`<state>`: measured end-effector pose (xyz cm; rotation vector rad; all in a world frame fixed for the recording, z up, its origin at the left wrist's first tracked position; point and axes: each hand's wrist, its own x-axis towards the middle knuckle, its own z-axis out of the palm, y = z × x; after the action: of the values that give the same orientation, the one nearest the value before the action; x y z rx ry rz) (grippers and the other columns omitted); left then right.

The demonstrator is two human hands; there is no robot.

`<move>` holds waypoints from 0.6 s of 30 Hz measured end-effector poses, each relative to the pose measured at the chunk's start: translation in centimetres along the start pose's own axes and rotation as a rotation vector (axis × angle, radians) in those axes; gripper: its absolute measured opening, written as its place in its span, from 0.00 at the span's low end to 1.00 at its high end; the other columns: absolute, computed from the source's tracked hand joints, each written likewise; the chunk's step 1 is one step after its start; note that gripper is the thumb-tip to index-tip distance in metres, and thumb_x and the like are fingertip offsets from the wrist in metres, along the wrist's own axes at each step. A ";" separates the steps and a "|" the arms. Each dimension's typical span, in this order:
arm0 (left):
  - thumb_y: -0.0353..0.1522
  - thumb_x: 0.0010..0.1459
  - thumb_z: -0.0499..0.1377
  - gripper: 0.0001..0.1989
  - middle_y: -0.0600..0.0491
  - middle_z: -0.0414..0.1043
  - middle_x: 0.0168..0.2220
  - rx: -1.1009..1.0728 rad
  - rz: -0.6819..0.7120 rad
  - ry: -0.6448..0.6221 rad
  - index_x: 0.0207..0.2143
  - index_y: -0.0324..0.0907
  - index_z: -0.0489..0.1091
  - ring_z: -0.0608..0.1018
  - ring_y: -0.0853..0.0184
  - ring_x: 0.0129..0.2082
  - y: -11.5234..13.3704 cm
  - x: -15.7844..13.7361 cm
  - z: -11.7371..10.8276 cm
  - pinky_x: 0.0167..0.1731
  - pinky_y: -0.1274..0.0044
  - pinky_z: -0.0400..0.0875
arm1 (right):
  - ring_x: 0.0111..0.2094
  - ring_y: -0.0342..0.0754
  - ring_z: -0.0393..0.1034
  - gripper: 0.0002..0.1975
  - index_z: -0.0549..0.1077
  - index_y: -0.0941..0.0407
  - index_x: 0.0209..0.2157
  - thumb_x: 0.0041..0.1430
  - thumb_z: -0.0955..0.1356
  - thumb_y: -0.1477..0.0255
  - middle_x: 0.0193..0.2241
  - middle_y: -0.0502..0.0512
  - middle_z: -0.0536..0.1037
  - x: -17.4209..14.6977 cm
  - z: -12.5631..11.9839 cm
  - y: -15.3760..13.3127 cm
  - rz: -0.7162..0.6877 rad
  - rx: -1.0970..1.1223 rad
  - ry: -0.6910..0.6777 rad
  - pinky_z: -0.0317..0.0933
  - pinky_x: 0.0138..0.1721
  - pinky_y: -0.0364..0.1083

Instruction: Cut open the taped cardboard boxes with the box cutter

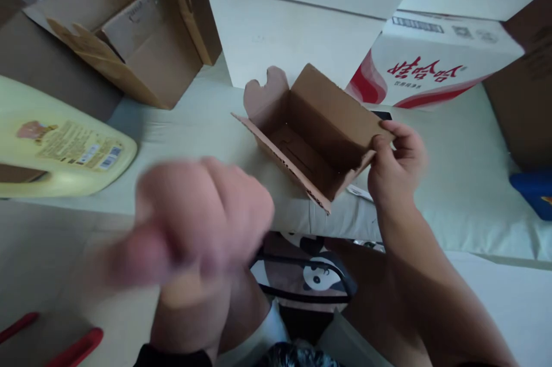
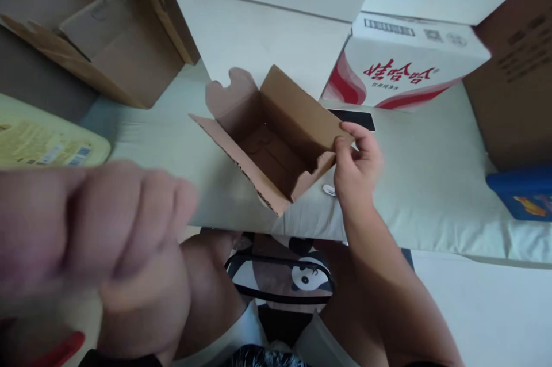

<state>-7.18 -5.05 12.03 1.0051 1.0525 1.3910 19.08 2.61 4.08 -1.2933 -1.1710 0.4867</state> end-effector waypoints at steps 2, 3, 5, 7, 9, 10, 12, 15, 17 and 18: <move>0.46 0.65 0.54 0.18 0.57 0.54 0.18 -0.108 0.257 0.255 0.26 0.47 0.63 0.65 0.69 0.18 -2.3 3.0 0.3 0.22 0.77 0.64 | 0.39 0.47 0.75 0.09 0.78 0.49 0.43 0.60 0.71 0.66 0.39 0.52 0.79 -0.3 -0.8 0.5 0.050 0.025 0.052 0.71 0.42 0.48; 0.40 0.67 0.51 0.15 0.57 0.56 0.21 -0.153 0.360 0.389 0.27 0.46 0.63 0.67 0.71 0.21 -3.7 4.5 0.6 0.27 0.80 0.67 | 0.39 0.47 0.76 0.09 0.77 0.49 0.43 0.59 0.71 0.65 0.39 0.52 0.79 -0.5 -1.2 0.7 0.073 0.025 0.071 0.71 0.41 0.48; 0.33 0.67 0.49 0.14 0.55 0.65 0.25 -0.246 0.408 0.631 0.29 0.43 0.67 0.77 0.71 0.30 -6.3 6.8 1.4 0.35 0.80 0.71 | 0.42 0.49 0.77 0.10 0.77 0.49 0.43 0.60 0.71 0.63 0.40 0.53 0.79 -0.8 -1.7 0.8 0.108 0.002 0.090 0.72 0.42 0.48; 0.41 0.70 0.48 0.19 0.51 0.76 0.34 -0.247 0.298 0.544 0.33 0.42 0.73 0.81 0.65 0.39 -8.2 7.8 2.3 0.42 0.77 0.74 | 0.46 0.52 0.77 0.11 0.77 0.49 0.45 0.63 0.68 0.61 0.42 0.54 0.79 -1.2 -2.1 1.1 0.104 -0.031 0.075 0.72 0.46 0.51; 0.47 0.71 0.48 0.25 0.48 0.80 0.41 -0.211 0.297 0.389 0.35 0.42 0.76 0.82 0.60 0.47 -9.2 7.7 3.2 0.50 0.72 0.76 | 0.52 0.54 0.77 0.16 0.77 0.48 0.49 0.67 0.65 0.57 0.48 0.57 0.79 -1.8 -2.5 1.6 0.058 -0.023 0.025 0.72 0.53 0.55; 0.50 0.71 0.47 0.28 0.48 0.81 0.42 -0.190 0.318 0.328 0.35 0.43 0.78 0.82 0.57 0.50 -9.4 7.5 3.5 0.53 0.69 0.76 | 0.56 0.56 0.76 0.18 0.76 0.48 0.52 0.68 0.64 0.56 0.52 0.58 0.78 -2.2 -2.7 1.9 0.027 -0.004 -0.008 0.71 0.57 0.56; 0.58 0.70 0.44 0.35 0.47 0.82 0.42 -0.142 0.364 0.261 0.33 0.43 0.79 0.82 0.55 0.51 -9.7 7.1 3.8 0.55 0.65 0.76 | 0.61 0.58 0.73 0.24 0.71 0.46 0.61 0.68 0.64 0.53 0.59 0.59 0.75 -2.9 -3.2 2.7 -0.023 0.033 -0.078 0.70 0.60 0.59; 0.68 0.64 0.37 0.46 0.45 0.83 0.38 -0.082 0.404 0.222 0.28 0.45 0.80 0.84 0.53 0.46 -10.4 7.4 3.6 0.53 0.61 0.78 | 0.58 0.57 0.75 0.39 0.53 0.41 0.73 0.65 0.69 0.53 0.60 0.58 0.74 -4.0 -3.8 3.7 -0.022 0.062 -0.165 0.71 0.59 0.60; 0.69 0.63 0.35 0.48 0.45 0.84 0.34 -0.037 0.440 0.194 0.27 0.45 0.80 0.85 0.53 0.46 -11.0 7.8 3.2 0.54 0.61 0.78 | 0.54 0.55 0.77 0.46 0.42 0.39 0.75 0.65 0.71 0.57 0.58 0.56 0.76 -4.4 -4.0 4.0 0.001 0.099 -0.193 0.72 0.57 0.60; 0.69 0.64 0.35 0.48 0.45 0.83 0.32 -0.014 0.453 0.191 0.26 0.45 0.80 0.85 0.54 0.46 -11.3 8.1 3.1 0.55 0.62 0.78 | 0.52 0.55 0.78 0.45 0.42 0.38 0.75 0.66 0.71 0.58 0.56 0.55 0.77 -4.5 -4.0 4.1 0.013 0.118 -0.199 0.72 0.56 0.59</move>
<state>-1.92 3.63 2.06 1.1645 0.9866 1.8897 22.04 -1.85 -0.79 -1.1707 -1.2794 0.6965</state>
